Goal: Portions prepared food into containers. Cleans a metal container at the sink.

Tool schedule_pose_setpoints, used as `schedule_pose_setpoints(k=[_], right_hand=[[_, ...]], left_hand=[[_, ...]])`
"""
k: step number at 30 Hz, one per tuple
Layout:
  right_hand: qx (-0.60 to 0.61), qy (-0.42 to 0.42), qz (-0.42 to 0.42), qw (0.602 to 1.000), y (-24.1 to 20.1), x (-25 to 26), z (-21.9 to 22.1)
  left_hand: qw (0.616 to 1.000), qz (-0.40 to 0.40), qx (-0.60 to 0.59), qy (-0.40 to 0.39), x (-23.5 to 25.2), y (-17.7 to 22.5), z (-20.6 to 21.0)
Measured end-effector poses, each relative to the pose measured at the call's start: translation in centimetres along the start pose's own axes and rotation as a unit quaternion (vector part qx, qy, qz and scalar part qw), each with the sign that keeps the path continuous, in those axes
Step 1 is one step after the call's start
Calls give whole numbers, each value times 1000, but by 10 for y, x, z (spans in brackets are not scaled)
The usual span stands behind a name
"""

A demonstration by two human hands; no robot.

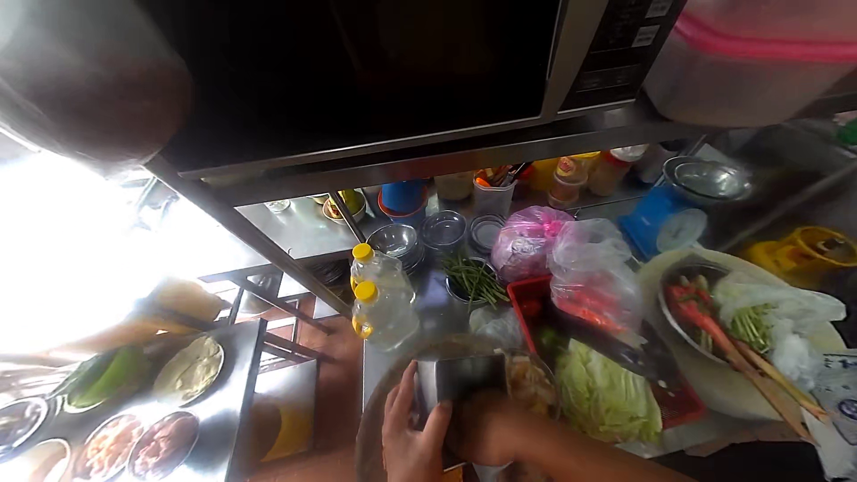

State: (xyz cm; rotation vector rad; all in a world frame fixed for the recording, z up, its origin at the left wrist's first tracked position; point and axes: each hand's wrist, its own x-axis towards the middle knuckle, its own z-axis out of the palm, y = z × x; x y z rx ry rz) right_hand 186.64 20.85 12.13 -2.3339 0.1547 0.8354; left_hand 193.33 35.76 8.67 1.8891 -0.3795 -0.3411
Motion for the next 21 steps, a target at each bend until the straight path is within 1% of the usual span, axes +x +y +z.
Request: schedule_pose_setpoints(k=[2, 4, 7, 9, 10, 12, 14, 16, 18, 19, 20, 21], right_hand=[[-3, -19, -15, 1000, 3, 0, -2], [-3, -17, -25, 1000, 7, -2, -2], [1, 26, -43, 999, 15, -9, -1], [-6, 75, -56, 996, 20, -16, 0], [-14, 112, -71, 991, 26, -18, 2], [-23, 222, -125, 967, 44, -13, 13], [13, 346, -188, 919, 64, -5, 22], [68, 443, -229, 864, 76, -3, 25], [96, 521, -215, 821, 84, -9, 28], [102, 547, -184, 810, 89, -11, 30], [94, 562, -144, 809, 94, -13, 34], [68, 564, -98, 817, 99, -14, 39]], left_hand=[[1000, -12, -8, -3, 0, 2, 3], [999, -25, -18, -7, -2, 3, 7], [1000, -21, -11, -5, 1, 6, 13], [1000, -7, -7, -2, 8, 9, 18], [1000, -5, -8, 1, 12, 12, 21], [1000, -3, -4, 4, 20, 18, 28], [1000, 0, 15, 9, 27, 23, 38], [998, 6, 55, 9, 33, 24, 45], [996, 13, 90, 17, 36, 22, 42], [994, 20, 104, 26, 37, 21, 38], [992, 23, 115, 35, 38, 18, 33], [991, 21, 122, 41, 39, 15, 28]])
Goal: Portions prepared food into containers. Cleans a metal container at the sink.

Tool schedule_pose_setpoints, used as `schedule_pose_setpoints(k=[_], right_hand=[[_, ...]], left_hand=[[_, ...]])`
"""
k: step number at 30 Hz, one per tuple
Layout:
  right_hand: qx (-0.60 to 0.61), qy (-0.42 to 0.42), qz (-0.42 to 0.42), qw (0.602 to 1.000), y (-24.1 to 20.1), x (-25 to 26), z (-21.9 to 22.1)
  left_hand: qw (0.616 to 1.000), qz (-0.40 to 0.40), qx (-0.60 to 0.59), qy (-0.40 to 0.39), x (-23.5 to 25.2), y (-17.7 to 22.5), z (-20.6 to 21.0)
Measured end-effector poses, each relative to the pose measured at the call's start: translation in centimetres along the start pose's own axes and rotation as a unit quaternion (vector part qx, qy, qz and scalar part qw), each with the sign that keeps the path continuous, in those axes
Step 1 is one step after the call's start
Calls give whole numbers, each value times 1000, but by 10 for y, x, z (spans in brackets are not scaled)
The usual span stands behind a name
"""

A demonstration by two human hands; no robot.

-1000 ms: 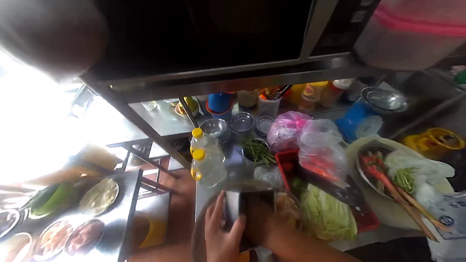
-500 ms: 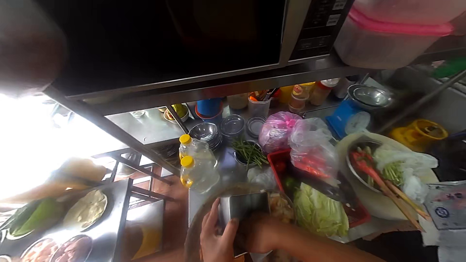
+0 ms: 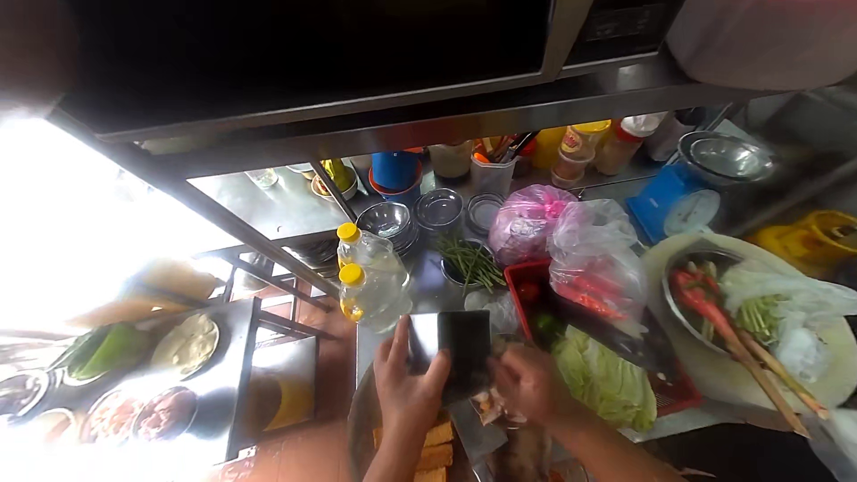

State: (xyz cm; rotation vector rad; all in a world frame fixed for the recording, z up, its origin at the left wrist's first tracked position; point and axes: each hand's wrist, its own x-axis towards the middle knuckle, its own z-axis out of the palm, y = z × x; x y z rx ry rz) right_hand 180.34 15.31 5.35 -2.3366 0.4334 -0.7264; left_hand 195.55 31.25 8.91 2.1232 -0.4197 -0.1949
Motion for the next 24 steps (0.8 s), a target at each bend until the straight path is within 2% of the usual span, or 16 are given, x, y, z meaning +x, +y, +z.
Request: schedule_pose_setpoints(k=[3, 7, 12, 15, 16, 18, 20, 21, 22, 24], right_hand=[[-145, -38, -4, 989, 19, -23, 12], [-234, -54, -44, 970, 36, -49, 36], [-221, -25, -31, 974, 19, -38, 16], [-135, -27, -87, 987, -10, -7, -1], [-102, -56, -111, 987, -21, 3, 0], [-67, -206, -99, 971, -39, 23, 3], [-63, -407, 25, 911, -56, 48, -5], [-56, -469, 88, 877, -60, 59, -8], [-51, -503, 128, 853, -62, 66, -11], [-64, -530, 153, 832, -65, 76, -19]], left_hand=[[1000, -9, -10, 12, -1, -17, -6], [997, 8, -66, 30, -4, -35, -7], [994, 21, -103, 35, -3, -40, -11], [994, 35, -103, 32, 0, -37, -10], [994, 49, -97, 25, 0, -35, -10], [992, 97, -76, -9, -1, -25, -6], [983, 176, -38, -45, -1, -11, 1], [975, 216, -19, -57, -1, -6, 5], [967, 246, -4, -62, -1, -2, 9], [959, 276, 15, -61, 0, 3, 14]])
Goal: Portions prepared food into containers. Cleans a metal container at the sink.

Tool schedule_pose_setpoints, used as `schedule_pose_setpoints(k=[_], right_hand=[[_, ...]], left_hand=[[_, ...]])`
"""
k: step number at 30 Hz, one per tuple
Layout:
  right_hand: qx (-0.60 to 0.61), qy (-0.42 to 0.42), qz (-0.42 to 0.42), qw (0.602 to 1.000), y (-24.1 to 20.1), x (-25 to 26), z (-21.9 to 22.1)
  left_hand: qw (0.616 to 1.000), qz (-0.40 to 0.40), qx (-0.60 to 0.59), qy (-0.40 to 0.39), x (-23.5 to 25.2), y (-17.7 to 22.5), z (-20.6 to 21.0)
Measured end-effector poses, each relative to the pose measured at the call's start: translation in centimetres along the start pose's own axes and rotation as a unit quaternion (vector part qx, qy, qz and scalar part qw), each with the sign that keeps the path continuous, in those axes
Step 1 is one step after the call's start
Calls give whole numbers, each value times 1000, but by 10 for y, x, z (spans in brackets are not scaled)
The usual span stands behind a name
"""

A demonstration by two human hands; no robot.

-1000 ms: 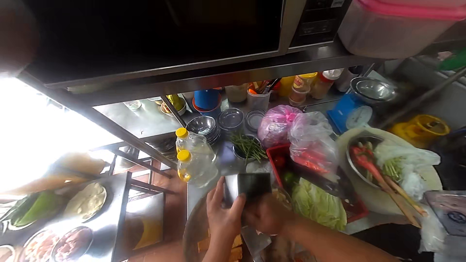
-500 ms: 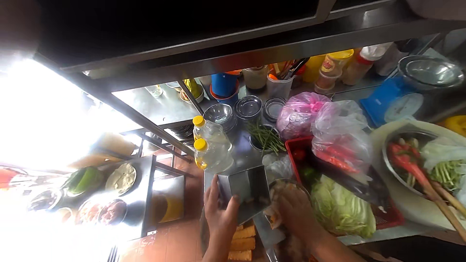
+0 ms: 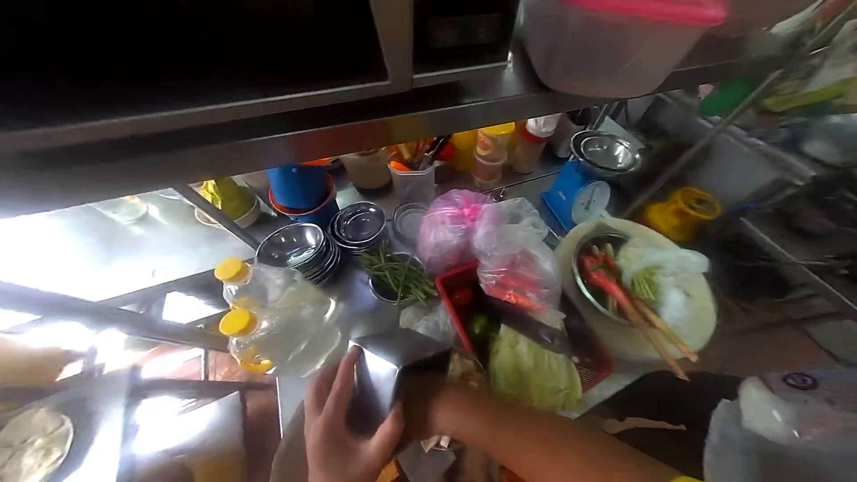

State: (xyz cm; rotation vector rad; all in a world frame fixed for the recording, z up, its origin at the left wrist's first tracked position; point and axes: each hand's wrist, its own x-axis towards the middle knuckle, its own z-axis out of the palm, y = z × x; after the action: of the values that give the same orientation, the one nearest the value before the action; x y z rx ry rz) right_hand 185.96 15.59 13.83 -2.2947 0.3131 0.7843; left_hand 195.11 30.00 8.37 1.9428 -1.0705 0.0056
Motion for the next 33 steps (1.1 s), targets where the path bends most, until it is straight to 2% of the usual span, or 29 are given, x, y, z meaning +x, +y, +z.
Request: schedule_pose_setpoints(k=[5, 10, 14, 16, 20, 23, 25, 27, 28, 30, 33], right_hand=[[-35, 10, -15, 999, 11, -14, -2], [-28, 160, -60, 985, 48, -17, 41], [-30, 162, -49, 985, 65, -25, 58], [-29, 215, -71, 974, 73, -29, 67], [-49, 338, -84, 936, 74, -28, 63], [-38, 344, -95, 933, 78, -24, 59], [4, 376, -46, 925, 82, -33, 58], [45, 401, 60, 913, 93, -48, 59], [72, 377, 123, 915, 99, -56, 61], [160, 275, 225, 921, 110, -67, 72], [324, 209, 263, 884, 118, -65, 109]], left_hand=[[999, -15, 29, 40, 6, 6, 6], [996, -59, 21, 60, 5, -5, 9], [994, -73, 38, 72, 3, -14, 8], [994, -74, 34, 80, 2, -19, 7], [993, -82, 26, 86, -1, -18, 8], [989, -108, 13, 96, -3, -15, 9], [984, -135, 5, 113, -4, -16, 3], [976, -181, -3, 124, -7, -20, -8], [970, -206, -7, 126, -9, -24, -17], [960, -247, -23, 133, -19, -35, -34], [933, -313, -77, 162, -41, -54, -57]])
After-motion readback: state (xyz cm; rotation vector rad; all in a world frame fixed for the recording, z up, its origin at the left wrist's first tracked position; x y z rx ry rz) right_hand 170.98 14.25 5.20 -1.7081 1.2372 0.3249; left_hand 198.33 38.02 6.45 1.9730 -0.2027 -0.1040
